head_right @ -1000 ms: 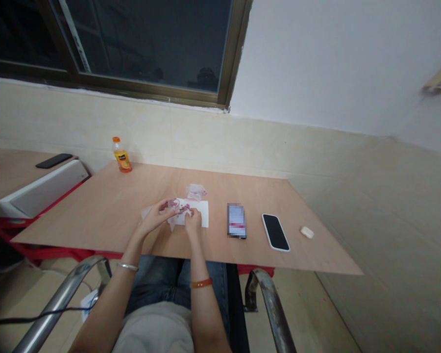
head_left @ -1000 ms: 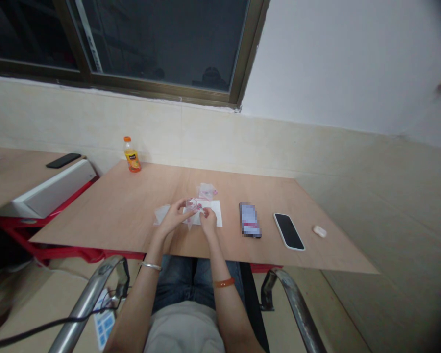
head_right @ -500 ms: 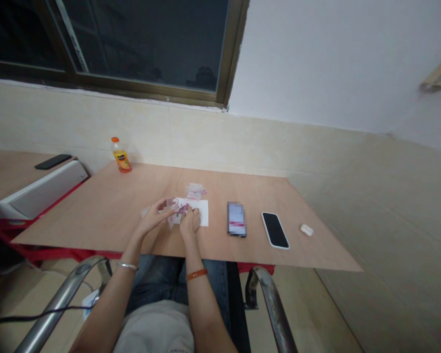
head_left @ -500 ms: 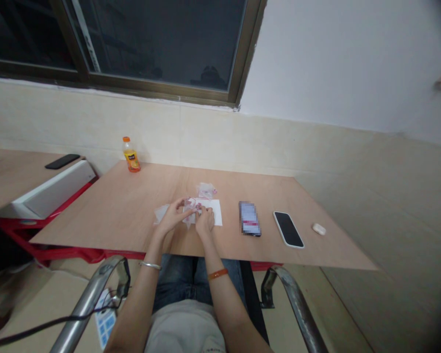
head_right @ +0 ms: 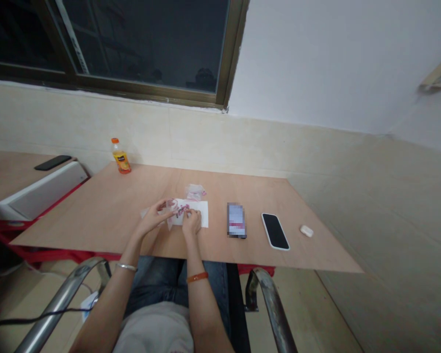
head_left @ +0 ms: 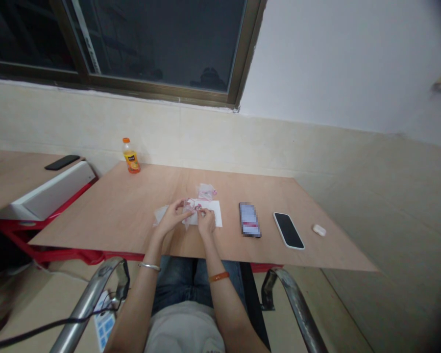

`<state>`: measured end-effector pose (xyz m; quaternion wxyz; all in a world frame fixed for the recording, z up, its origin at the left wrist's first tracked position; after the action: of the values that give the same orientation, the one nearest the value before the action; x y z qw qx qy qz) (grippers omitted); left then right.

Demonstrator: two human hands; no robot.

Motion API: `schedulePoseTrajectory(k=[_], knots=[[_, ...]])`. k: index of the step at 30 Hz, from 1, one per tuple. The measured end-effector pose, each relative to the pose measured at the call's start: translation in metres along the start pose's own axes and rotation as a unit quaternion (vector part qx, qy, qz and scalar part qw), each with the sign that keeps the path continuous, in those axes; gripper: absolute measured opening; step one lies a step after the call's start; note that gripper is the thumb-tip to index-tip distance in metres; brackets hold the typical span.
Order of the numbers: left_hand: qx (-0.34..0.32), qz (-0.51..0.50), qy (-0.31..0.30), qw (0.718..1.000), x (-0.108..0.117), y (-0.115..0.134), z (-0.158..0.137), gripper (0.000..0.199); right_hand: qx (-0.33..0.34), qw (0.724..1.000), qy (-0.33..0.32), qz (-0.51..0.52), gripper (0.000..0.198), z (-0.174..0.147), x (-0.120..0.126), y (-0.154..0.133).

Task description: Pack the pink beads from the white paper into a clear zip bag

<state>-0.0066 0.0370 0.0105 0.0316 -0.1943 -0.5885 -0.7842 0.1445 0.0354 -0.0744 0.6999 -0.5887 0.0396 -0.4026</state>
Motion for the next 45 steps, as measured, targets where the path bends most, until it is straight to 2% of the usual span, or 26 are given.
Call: schedulePoseTrajectory(k=[4, 7, 10, 13, 17, 24, 29, 36, 40, 42, 45], knots=[[0.009, 0.0, -0.01, 1.0, 0.0, 0.004, -0.002, 0.049, -0.021, 0.988, 0.049, 0.144, 0.026, 0.007, 0.007, 0.002], [0.01, 0.007, -0.012, 1.0, -0.001, 0.006, -0.002, 0.051, -0.035, 0.972, 0.066, 0.225, 0.027, 0.014, 0.02, -0.014], [0.001, 0.016, -0.01, 1.0, -0.002, 0.007, -0.001, 0.049, -0.014, 0.957, 0.012, 0.29, 0.027, 0.018, 0.035, -0.041], [-0.002, 0.021, -0.011, 1.0, -0.002, 0.007, 0.0, 0.046, 0.019, 0.95, -0.04, 0.309, 0.023, 0.02, 0.047, -0.065], [-0.002, 0.024, -0.011, 1.0, -0.002, 0.008, 0.0, 0.046, 0.069, 0.953, -0.088, 0.281, 0.017, 0.016, 0.053, -0.083], [-0.005, 0.013, -0.013, 1.0, -0.001, 0.006, -0.001, 0.052, 0.122, 0.95, -0.132, 0.256, 0.013, 0.007, 0.054, -0.093], [0.001, 0.008, -0.013, 1.0, 0.0, 0.004, 0.0, 0.052, 0.108, 0.949, -0.134, 0.265, 0.016, 0.009, 0.05, -0.086], [0.001, 0.009, 0.005, 1.0, 0.003, 0.007, -0.003, 0.047, 0.071, 0.96, -0.086, 0.255, 0.021, 0.021, 0.038, -0.062], [0.0, 0.008, 0.012, 1.0, 0.005, 0.004, -0.003, 0.046, 0.077, 0.98, -0.091, 0.162, 0.021, 0.034, 0.023, -0.046], [0.001, 0.003, 0.015, 1.0, 0.006, 0.0, -0.003, 0.046, 0.075, 0.987, -0.118, 0.078, 0.021, 0.04, 0.012, -0.039], [0.011, -0.009, 0.014, 1.0, 0.006, -0.006, -0.002, 0.049, 0.082, 0.982, -0.161, -0.05, 0.021, 0.043, -0.006, -0.03]])
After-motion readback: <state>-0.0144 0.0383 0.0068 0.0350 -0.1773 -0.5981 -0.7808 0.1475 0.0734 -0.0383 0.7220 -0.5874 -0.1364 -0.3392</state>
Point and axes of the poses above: each hand's wrist, its own z-axis towards the middle knuckle, its own x-axis out of the back of the hand, y = z × x, the point moved 4 cm from there along z, towards the middle knuckle, and after that the axes turned 6 degrees about z, right-handed, at the moved point
